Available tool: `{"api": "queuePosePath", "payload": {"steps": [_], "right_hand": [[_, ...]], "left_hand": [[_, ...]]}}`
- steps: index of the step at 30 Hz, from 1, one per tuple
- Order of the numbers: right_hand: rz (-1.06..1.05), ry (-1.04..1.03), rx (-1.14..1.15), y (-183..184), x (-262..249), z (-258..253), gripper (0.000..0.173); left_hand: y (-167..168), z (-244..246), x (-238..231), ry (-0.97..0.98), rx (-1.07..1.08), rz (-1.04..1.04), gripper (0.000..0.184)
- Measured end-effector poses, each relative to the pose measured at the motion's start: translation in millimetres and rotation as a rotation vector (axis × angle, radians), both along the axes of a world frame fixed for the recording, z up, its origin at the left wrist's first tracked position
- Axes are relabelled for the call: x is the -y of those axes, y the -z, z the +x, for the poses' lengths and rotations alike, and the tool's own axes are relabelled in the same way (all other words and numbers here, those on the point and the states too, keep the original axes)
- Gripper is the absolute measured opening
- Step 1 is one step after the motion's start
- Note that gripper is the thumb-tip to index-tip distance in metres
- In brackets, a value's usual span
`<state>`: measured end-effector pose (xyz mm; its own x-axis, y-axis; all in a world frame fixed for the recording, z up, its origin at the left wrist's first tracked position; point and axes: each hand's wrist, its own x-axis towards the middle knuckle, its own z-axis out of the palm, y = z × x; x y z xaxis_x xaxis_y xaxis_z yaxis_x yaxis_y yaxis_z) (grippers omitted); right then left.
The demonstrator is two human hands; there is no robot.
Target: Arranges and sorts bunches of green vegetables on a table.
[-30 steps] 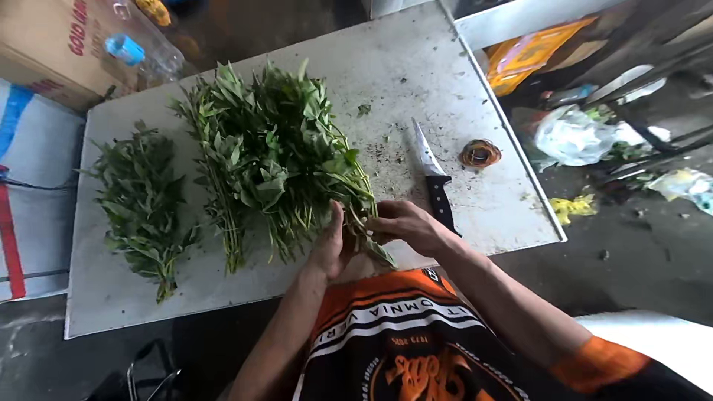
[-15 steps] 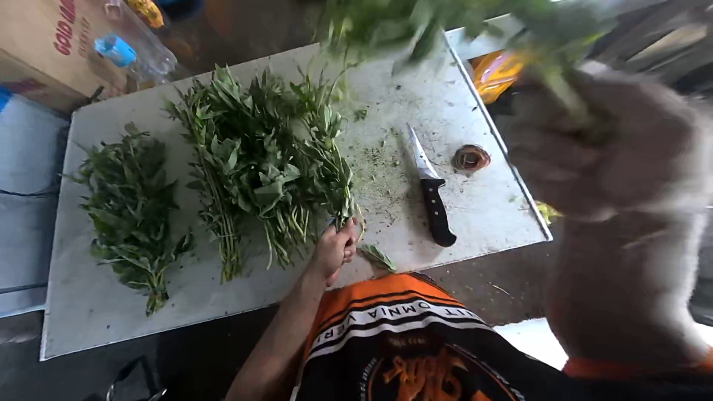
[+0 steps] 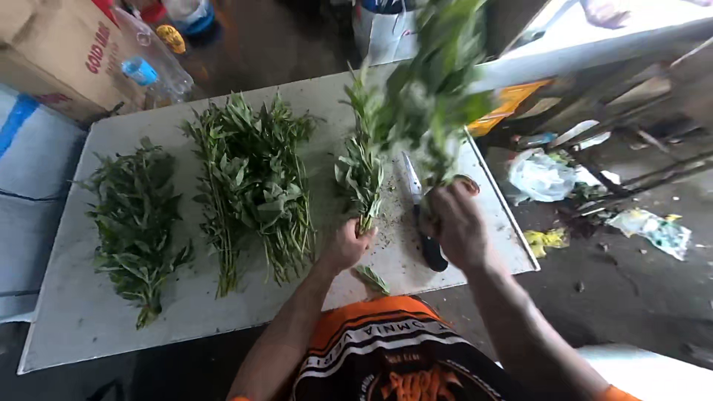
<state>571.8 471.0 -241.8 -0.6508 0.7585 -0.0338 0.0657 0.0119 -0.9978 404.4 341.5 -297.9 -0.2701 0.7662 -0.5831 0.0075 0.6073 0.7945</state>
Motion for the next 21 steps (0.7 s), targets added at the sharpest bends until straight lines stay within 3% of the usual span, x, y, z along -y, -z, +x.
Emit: {"api": "queuePosePath", "payload": {"steps": [4,9,11,13,15,18,21], "right_hand": [[-0.285,-0.039,0.047,45,27,-4,0.024],[-0.209,-0.069,-0.007,43,39,-3,0.027],[-0.130,-0.052,-0.021,32,36,-2,0.027],[-0.021,-0.020,-0.002,22,37,-2,0.027],[0.107,-0.018,0.034,14,41,-4,0.028],[0.349,-0.049,0.157,15,53,-10,0.036],[0.633,-0.093,0.239,23,64,-16,0.045]], "left_hand": [[-6,4,10,-0.047,0.107,0.000,0.041],[-15,7,25,0.061,-0.296,-0.069,0.061],[-21,16,32,0.020,-0.501,0.099,0.066],[-24,22,33,-0.101,-0.569,0.391,0.057],[-37,24,28,-0.148,-0.367,0.521,0.044],[-55,20,19,-0.169,0.105,0.438,0.042],[-56,18,18,-0.308,0.250,0.444,0.044]]}}
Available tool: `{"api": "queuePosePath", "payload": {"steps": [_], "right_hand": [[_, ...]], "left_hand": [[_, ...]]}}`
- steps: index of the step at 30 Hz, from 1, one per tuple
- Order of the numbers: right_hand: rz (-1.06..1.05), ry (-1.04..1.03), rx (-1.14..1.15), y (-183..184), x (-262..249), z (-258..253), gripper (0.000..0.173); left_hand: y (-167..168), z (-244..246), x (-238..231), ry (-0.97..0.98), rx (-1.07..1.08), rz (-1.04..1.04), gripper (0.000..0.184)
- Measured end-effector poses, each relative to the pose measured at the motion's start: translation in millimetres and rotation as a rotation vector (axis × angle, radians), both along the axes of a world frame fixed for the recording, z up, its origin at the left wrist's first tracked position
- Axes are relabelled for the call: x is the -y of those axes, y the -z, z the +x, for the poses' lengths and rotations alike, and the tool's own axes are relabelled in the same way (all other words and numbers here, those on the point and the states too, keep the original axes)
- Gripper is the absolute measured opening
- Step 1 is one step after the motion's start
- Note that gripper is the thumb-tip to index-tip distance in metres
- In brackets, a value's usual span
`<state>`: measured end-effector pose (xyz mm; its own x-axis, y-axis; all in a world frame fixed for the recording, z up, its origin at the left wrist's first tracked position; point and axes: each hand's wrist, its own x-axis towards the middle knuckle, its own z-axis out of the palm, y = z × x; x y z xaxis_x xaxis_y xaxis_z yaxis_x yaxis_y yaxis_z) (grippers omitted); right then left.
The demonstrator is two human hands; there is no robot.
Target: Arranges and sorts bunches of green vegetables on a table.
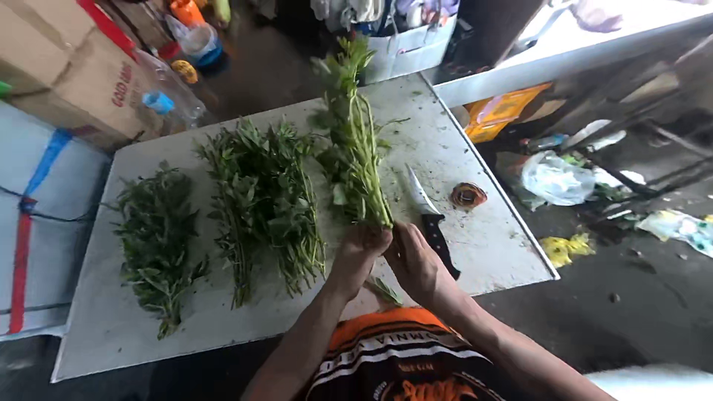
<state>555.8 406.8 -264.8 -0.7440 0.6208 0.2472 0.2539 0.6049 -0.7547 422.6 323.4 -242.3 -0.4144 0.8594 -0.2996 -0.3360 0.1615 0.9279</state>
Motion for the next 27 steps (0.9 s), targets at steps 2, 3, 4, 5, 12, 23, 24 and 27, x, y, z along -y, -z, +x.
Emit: {"api": "queuePosePath", "payload": {"steps": [2,3,4,5,12,23,24,27], "right_hand": [[0.026,-0.053,0.003,8,5,-1,0.046],[-0.015,-0.081,0.009,10,6,0,0.046],[-0.074,-0.101,0.017,10,5,1,0.047],[-0.132,-0.116,0.028,10,3,3,0.047],[-0.757,-0.300,0.077,3,-10,9,0.061],[-0.809,-0.145,-0.291,-15,-40,16,0.037],[-0.725,-0.144,-0.316,-18,-44,16,0.040],[-0.532,-0.146,-0.322,-21,-50,15,0.043]], "left_hand": [[6,-2,3,-0.056,0.038,-0.041,0.043],[9,-3,5,-0.069,0.055,-0.070,0.040],[12,-4,7,-0.074,0.088,-0.092,0.038],[15,-5,10,-0.079,0.130,-0.108,0.036],[30,-6,27,-0.098,0.089,-0.166,0.033],[37,-16,47,-0.029,0.136,-0.165,0.043],[38,-15,48,-0.031,0.086,-0.189,0.042],[38,-8,43,-0.112,-0.072,-0.213,0.033]]}}
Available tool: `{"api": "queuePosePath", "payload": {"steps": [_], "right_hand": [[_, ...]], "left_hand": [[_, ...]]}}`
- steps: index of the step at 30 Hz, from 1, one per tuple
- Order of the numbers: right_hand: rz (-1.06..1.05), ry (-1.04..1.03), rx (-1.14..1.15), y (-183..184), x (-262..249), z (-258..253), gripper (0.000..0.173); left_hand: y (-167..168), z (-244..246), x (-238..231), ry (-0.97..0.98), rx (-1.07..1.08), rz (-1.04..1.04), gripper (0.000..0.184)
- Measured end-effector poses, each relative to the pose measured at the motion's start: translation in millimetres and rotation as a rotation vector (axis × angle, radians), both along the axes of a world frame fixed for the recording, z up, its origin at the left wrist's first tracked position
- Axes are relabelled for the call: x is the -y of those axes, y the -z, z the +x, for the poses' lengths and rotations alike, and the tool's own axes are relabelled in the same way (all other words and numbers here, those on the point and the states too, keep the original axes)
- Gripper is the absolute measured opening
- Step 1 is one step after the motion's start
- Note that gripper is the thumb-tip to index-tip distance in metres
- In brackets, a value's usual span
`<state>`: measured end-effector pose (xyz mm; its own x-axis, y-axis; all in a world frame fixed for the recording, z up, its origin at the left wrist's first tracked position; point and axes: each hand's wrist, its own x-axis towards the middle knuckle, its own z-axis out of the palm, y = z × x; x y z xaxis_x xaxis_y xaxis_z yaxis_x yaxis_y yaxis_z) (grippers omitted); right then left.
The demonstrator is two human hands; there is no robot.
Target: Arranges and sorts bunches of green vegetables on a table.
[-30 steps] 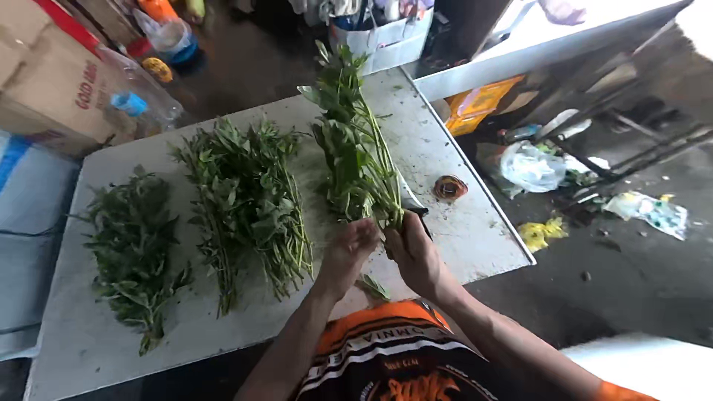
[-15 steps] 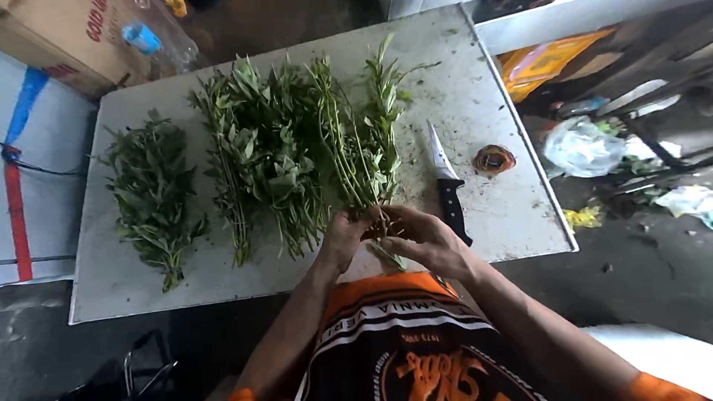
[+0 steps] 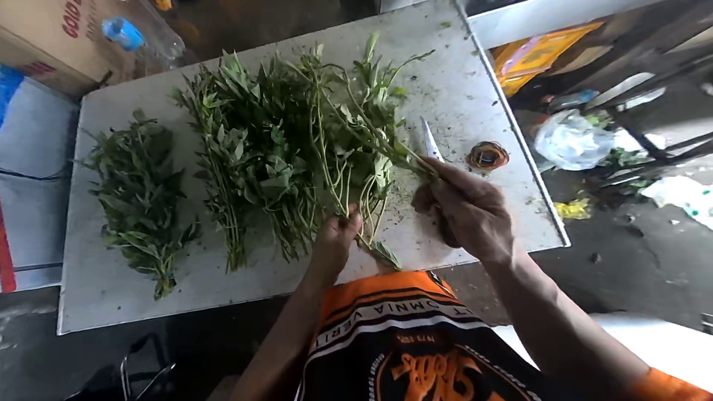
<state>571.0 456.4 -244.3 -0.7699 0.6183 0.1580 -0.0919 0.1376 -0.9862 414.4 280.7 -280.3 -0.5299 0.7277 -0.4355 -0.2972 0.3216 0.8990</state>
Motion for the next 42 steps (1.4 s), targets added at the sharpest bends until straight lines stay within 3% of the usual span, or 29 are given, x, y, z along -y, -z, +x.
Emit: {"api": "queuePosePath", "payload": {"steps": [5,9,11,13,15,17,21,27,29,35,39,42], "right_hand": [[-0.124,-0.111,0.106,18,37,-8,0.041],[0.251,-0.216,0.398,32,72,-8,0.046],[0.305,-0.302,0.388,31,69,-7,0.049],[0.224,-0.328,0.353,29,59,-3,0.045],[0.135,-0.209,0.347,34,50,0,0.033],[0.083,-0.057,0.489,42,38,1,0.027],[-0.039,-0.014,0.827,53,15,-16,0.038],[-0.051,-0.092,0.963,61,7,-47,0.048],[-0.044,-0.079,0.951,68,4,-50,0.039],[-0.183,0.026,0.619,61,1,-33,0.018],[-0.276,0.111,0.331,50,-3,-22,0.022],[-0.059,0.171,0.471,46,-12,-20,0.027]], "left_hand": [[0,8,-8,-0.147,0.163,0.156,0.025],[7,16,-1,-0.178,0.288,0.172,0.036],[11,18,2,-0.174,0.171,0.171,0.023],[12,16,8,-0.146,0.096,0.181,0.018],[7,11,11,-0.157,0.037,0.193,0.017],[-4,6,15,-0.195,0.024,0.208,0.016],[-26,-4,21,-0.244,0.021,0.355,0.017],[-40,-19,21,-0.337,-0.041,0.508,0.018],[-38,-23,22,-0.359,-0.043,0.538,0.018],[-35,-30,30,-0.410,-0.052,0.527,0.020],[-32,-31,31,-0.407,-0.007,0.530,0.019],[-28,-25,23,-0.361,0.117,0.576,0.018]]}}
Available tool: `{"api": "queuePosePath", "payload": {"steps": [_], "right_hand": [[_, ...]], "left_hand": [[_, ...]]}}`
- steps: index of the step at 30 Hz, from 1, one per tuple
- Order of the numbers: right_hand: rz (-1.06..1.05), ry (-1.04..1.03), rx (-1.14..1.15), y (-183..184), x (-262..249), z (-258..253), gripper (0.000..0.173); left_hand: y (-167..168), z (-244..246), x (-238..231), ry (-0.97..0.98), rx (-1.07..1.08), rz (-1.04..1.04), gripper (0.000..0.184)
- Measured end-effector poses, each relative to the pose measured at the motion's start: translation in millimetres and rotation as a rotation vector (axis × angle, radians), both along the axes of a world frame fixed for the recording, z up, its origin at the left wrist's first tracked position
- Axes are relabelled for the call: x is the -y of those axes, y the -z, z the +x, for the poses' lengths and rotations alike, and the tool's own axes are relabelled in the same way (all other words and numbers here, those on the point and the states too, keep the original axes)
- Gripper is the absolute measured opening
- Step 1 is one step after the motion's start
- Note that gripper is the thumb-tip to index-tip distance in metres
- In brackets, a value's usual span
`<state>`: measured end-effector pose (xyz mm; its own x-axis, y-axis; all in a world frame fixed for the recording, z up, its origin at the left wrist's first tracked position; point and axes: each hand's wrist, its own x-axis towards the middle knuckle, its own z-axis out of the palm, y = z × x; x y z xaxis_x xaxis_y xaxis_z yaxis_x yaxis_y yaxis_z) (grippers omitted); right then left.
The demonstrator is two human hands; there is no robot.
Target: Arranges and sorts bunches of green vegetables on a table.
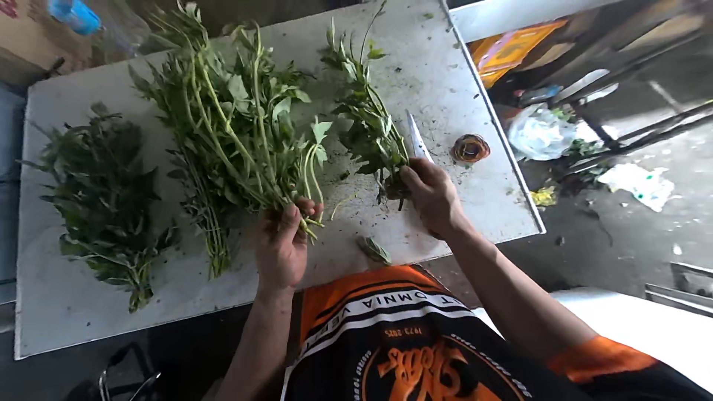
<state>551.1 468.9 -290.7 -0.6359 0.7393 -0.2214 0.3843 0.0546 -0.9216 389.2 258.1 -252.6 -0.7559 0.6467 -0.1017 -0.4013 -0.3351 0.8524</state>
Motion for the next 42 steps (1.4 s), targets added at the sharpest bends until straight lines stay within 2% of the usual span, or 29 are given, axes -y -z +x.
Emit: {"api": "queuePosePath", "payload": {"steps": [1,3,5,6,8,11,13,15,17,20,22,26,31,35,37,39,42], "right_hand": [[0.126,-0.023,0.136,1,-3,0,0.029],[0.314,-0.066,0.290,1,-4,3,0.044],[0.404,-0.064,0.222,-8,2,5,0.046],[0.386,-0.088,0.150,-14,9,6,0.041],[0.197,-0.200,0.055,-21,26,9,0.033],[-0.100,-0.399,-0.002,-21,54,6,0.041],[-0.219,-0.442,-0.027,-17,69,4,0.047],[-0.287,-0.447,-0.010,-10,73,4,0.042],[-0.292,-0.451,0.071,-11,72,4,0.035],[-0.120,-0.470,0.202,-14,70,4,0.035],[-0.054,-0.502,0.194,-13,69,5,0.036],[-0.093,-0.632,0.169,-10,72,4,0.040],[0.054,-0.471,0.208,-6,71,10,0.049],[0.313,-0.262,0.165,2,61,28,0.034],[0.389,-0.127,0.273,2,45,33,0.034],[0.348,-0.072,0.437,0,26,29,0.045],[0.217,-0.111,0.579,-4,9,12,0.063]], "left_hand": [[3,2,-4,0.044,0.058,0.044,0.019],[10,5,-13,0.108,0.237,0.123,0.020],[14,10,-22,0.114,0.396,0.157,0.021],[16,13,-26,0.116,0.442,0.152,0.023],[20,20,-31,0.126,0.464,0.088,0.026],[21,28,-38,0.110,0.363,-0.145,0.019],[22,30,-36,0.109,0.240,-0.280,0.014],[24,30,-31,0.120,0.172,-0.386,0.011],[28,28,-25,0.137,0.107,-0.443,0.014],[34,28,-19,0.168,0.047,-0.455,0.016],[33,31,-20,0.181,0.076,-0.462,0.015],[30,33,-24,0.239,0.011,-0.546,0.020],[32,34,-22,0.237,0.063,-0.525,0.038],[34,32,-16,0.231,0.123,-0.505,0.031],[37,30,-13,0.239,0.143,-0.499,0.029],[41,28,-12,0.261,0.161,-0.464,0.028],[44,25,-14,0.270,0.213,-0.401,0.025]]}}
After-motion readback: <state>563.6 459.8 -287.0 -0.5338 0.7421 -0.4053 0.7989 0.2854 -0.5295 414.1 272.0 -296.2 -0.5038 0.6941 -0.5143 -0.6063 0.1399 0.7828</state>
